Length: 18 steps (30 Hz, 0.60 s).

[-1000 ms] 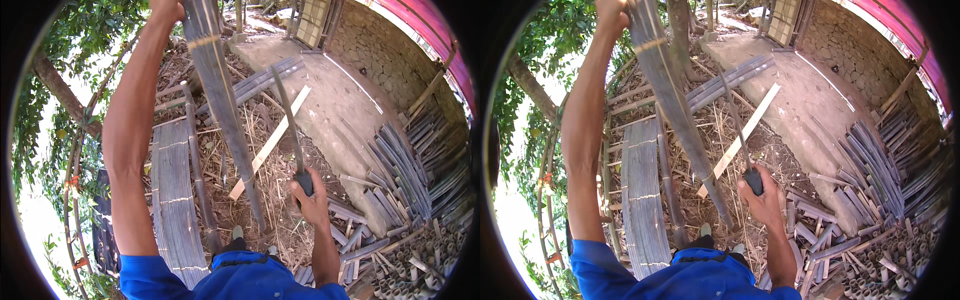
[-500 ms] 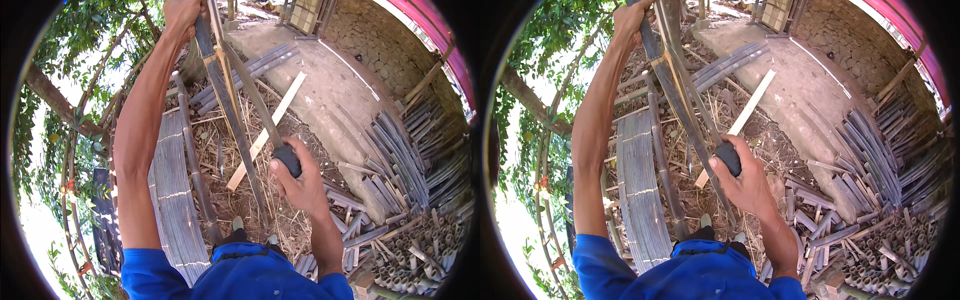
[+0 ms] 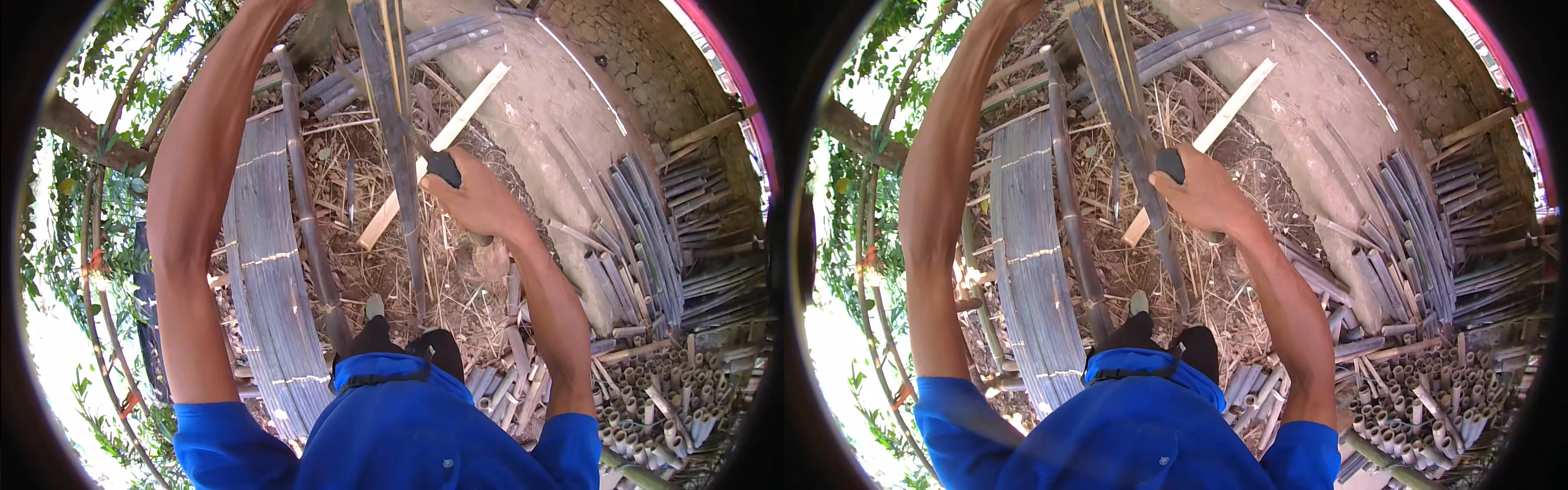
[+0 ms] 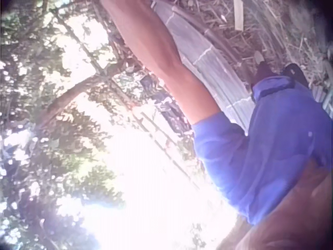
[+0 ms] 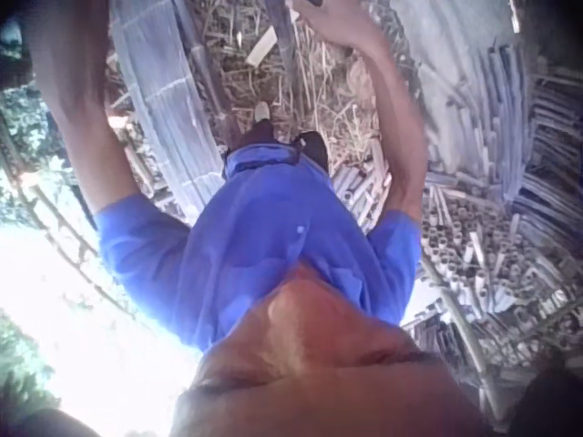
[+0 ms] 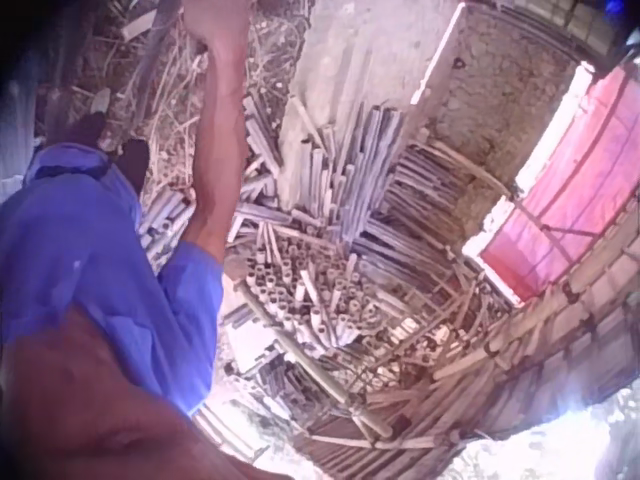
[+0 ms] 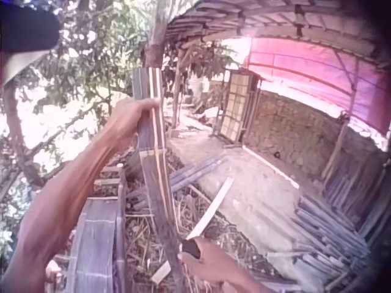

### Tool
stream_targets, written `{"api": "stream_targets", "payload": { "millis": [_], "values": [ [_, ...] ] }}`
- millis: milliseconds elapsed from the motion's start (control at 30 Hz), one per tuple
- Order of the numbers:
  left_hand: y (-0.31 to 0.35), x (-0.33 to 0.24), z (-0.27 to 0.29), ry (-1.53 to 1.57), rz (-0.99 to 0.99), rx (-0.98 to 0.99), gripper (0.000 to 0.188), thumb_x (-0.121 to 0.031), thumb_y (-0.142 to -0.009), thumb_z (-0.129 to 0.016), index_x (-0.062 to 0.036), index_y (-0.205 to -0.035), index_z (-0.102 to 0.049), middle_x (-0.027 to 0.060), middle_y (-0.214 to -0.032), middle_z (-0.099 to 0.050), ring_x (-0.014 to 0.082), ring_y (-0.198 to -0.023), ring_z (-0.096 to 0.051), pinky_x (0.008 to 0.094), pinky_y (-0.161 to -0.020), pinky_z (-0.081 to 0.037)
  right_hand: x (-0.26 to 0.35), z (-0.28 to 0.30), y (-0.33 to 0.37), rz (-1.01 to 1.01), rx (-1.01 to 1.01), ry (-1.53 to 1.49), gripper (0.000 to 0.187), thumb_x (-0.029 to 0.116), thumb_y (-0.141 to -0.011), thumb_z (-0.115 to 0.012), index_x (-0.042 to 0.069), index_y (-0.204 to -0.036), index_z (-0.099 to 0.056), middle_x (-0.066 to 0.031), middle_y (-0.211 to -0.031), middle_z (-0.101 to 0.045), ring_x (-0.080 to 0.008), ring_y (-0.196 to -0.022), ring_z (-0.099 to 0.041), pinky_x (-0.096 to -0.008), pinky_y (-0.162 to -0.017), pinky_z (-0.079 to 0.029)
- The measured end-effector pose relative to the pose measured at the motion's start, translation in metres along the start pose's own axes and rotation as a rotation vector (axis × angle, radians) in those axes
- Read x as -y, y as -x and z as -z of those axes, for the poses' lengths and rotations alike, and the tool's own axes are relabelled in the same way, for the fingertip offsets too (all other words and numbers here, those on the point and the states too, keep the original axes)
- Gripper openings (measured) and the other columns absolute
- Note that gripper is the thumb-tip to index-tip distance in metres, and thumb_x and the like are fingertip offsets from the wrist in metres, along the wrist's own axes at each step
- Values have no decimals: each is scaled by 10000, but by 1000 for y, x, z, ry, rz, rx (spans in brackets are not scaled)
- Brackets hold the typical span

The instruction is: The person uses a knife to shave and strip long pieces of bamboo, holding the bamboo stalk with one hand while smoothing the surface with the blade.

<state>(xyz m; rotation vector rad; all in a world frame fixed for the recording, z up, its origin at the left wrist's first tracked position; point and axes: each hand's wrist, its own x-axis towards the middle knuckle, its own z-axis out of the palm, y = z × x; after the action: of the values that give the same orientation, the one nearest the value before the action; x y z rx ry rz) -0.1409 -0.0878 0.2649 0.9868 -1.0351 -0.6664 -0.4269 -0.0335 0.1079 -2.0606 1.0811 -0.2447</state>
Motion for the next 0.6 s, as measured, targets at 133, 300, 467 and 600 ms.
{"api": "stream_targets", "payload": {
  "millis": [133,300,467,600],
  "values": [
    [5,28,17,3,-23,62,142,-115,-944,-718,25,-966,-731,108,-799,-728,163,-650,-668,292,-574,-535,1,-14,-4,117,0,69,426,318,-944,-679,-48,-1130,-562,-191,-828,-644,-277,-714,-654,-424,-649,-519],
    [11,26,23,-97,-25,51,138,-120,-922,-739,-44,-815,-697,-5,-644,-581,81,-527,-482,278,-466,-361,7,-36,-3,-166,256,-822,359,168,-956,-694,9,-1221,-512,-17,-727,-518,-57,-512,-477,-248,-416,-395],
    [42,4,25,-266,-23,-105,229,-243,-844,-833,-57,-748,-739,23,-593,-603,102,-497,-504,283,-440,-352,-1,-27,-5,-241,462,-965,352,160,-941,-717,45,-1214,-526,15,-720,-492,-56,-519,-458,-258,-429,-403],
    [39,3,29,-411,-49,-250,241,-246,-828,-853,-39,-763,-747,30,-579,-604,107,-473,-517,292,-417,-364,0,-26,-9,-223,524,-906,333,174,-975,-675,30,-1243,-540,12,-708,-493,-65,-492,-477,-266,-420,-404]
  ]
}}
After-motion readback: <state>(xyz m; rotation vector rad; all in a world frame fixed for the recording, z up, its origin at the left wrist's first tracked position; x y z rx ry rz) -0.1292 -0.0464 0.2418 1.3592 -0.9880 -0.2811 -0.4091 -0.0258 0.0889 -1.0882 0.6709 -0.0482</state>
